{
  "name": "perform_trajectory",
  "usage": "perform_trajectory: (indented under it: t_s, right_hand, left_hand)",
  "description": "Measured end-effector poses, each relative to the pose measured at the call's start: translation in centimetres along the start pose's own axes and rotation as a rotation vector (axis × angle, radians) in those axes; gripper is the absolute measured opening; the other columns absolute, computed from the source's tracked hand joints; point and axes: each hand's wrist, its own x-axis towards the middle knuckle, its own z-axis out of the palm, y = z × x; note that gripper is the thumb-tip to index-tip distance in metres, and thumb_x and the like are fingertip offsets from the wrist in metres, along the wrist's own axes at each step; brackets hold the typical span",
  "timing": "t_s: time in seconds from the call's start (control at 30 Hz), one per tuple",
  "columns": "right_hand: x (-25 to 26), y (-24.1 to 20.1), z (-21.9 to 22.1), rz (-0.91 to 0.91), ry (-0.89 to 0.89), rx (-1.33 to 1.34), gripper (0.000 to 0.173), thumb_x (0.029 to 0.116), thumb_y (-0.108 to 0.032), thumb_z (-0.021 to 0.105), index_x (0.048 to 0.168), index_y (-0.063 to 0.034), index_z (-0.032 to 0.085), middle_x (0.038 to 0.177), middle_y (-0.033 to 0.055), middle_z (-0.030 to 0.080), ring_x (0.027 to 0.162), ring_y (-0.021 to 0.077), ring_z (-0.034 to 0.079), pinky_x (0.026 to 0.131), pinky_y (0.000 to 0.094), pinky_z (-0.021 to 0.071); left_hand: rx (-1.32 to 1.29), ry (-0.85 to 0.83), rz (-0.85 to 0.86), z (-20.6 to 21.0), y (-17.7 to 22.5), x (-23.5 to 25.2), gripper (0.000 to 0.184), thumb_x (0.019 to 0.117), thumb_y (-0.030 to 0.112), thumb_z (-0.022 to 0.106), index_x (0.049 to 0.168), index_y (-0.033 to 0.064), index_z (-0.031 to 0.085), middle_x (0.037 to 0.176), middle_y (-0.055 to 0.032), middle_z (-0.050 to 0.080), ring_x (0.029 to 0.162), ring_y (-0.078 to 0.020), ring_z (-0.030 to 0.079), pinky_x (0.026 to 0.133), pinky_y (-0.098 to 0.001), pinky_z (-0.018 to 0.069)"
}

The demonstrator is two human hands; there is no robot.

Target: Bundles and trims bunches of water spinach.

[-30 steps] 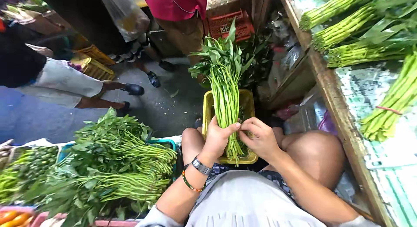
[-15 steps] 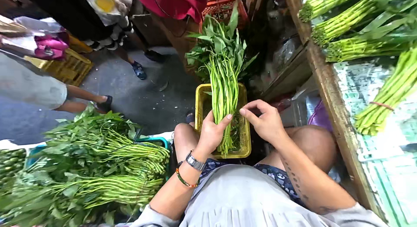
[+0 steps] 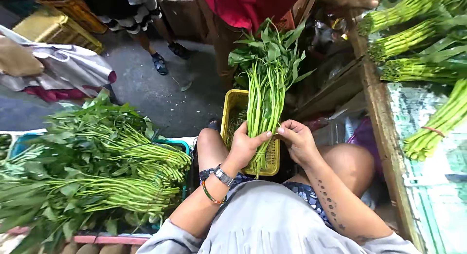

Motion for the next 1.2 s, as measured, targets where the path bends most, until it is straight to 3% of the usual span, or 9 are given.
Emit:
perform_trajectory:
  t_s: [0.1,0.2,0.37,0.43,0.73,0.97,1.07,1.13,1.2]
  right_hand:
    - [-1.4,1.1,0.3,-0.246,0.065,-0.155,0.004,0.0919,-0.011,0.068,0.089,-0.0091,0.069,0.089,0.0027,0.072,0.083,0.0125,0.069,0.078,0.0312,0.0604]
    - [-2.4,2.4,0.3,-0.549,0.142,-0.413,0.007,0.0908,-0.015,0.07,0.086,-0.0105,0.067,0.099,0.0025,0.074,0.097,0.0118,0.071,0.084,0.0292,0.0608]
    - [-3.0,3.7,0.0,-0.895,0.22,-0.789,0.009,0.0904,-0.017,0.075,0.092,-0.0085,0.073,0.098,0.004,0.076,0.096,0.0135,0.071,0.091,0.0338,0.0581]
    - [-3.3,3.9,-0.4,-0.933,0.204,-0.873,0.011,0.0903,-0.017,0.075,0.099,-0.0096,0.075,0.105,0.0046,0.077,0.103,0.0166,0.072,0.095,0.0371,0.0577]
    - [-4.1,4.8,-1.3,-0.902,0.162,-0.912,0.011,0.0928,-0.018,0.07,0.095,-0.0072,0.074,0.106,0.0095,0.077,0.11,0.0205,0.071,0.1,0.0371,0.0565]
    - [-4.3,4.6,-0.8,-0.927,-0.024,-0.941,0.011,0.0944,-0.018,0.068,0.09,-0.008,0.071,0.107,0.0089,0.077,0.114,0.0234,0.07,0.104,0.0395,0.0541]
    - [-4.4,5.2,-0.6,-0.76,0.085,-0.937,0.009,0.0906,-0.017,0.069,0.087,-0.0082,0.07,0.095,0.0049,0.077,0.101,0.0168,0.073,0.095,0.0347,0.0578]
    - [-4.0,4.3,-1.1,-0.329,0.118,-1.114,0.015,0.0883,-0.022,0.07,0.09,-0.0066,0.072,0.085,0.0068,0.074,0.085,0.0199,0.072,0.081,0.0396,0.0597]
    - [-2.3,2.6,-1.9,0.19,-0.016,-1.153,0.031,0.0938,-0.028,0.068,0.114,-0.0049,0.07,0.105,0.0158,0.073,0.098,0.0327,0.071,0.088,0.0552,0.0562]
  left_hand:
    - [-0.037,-0.019,0.04,-0.1,-0.4,-0.2,0.063,0.0795,0.007,0.086,0.134,0.0024,0.054,0.109,-0.017,0.073,0.097,-0.0279,0.074,0.086,-0.0449,0.064]
    - [-0.042,0.008,0.028,-0.1,-0.6,-0.2,0.062,0.0812,0.005,0.084,0.135,0.0023,0.054,0.11,-0.0164,0.072,0.097,-0.026,0.074,0.085,-0.0428,0.0642]
    - [-0.043,0.045,-0.009,0.3,-1.0,-0.3,0.055,0.0839,0.004,0.079,0.133,0.0012,0.055,0.11,-0.0139,0.071,0.097,-0.0197,0.072,0.086,-0.0369,0.0625]
    - [-0.055,0.033,-0.031,0.7,-1.0,-0.4,0.053,0.0854,0.004,0.077,0.133,0.0001,0.054,0.107,-0.0143,0.071,0.095,-0.02,0.072,0.085,-0.0364,0.0625]
    - [0.076,-0.038,0.022,1.2,-1.2,-0.2,0.052,0.0834,0.006,0.081,0.128,-0.0033,0.055,0.104,-0.0143,0.073,0.094,-0.0197,0.074,0.085,-0.0363,0.0635]
    - [0.068,0.009,0.028,0.2,-0.8,0.6,0.049,0.0867,0.006,0.075,0.13,-0.0034,0.054,0.102,-0.0133,0.072,0.089,-0.0187,0.074,0.081,-0.0349,0.0639]
    - [0.013,-0.025,0.033,-0.7,-0.4,1.0,0.055,0.0851,0.005,0.078,0.131,-0.0047,0.05,0.099,-0.016,0.074,0.084,-0.0243,0.075,0.077,-0.038,0.0653]
    - [-0.012,-0.045,0.029,-1.3,-0.4,1.0,0.066,0.0791,0.009,0.085,0.132,-0.0048,0.048,0.098,-0.0201,0.072,0.077,-0.031,0.074,0.065,-0.0432,0.0665]
    - [0.032,-0.037,0.054,-1.6,-0.4,0.8,0.067,0.0779,0.011,0.087,0.132,-0.0039,0.05,0.1,-0.0187,0.072,0.076,-0.0304,0.074,0.064,-0.0434,0.0667]
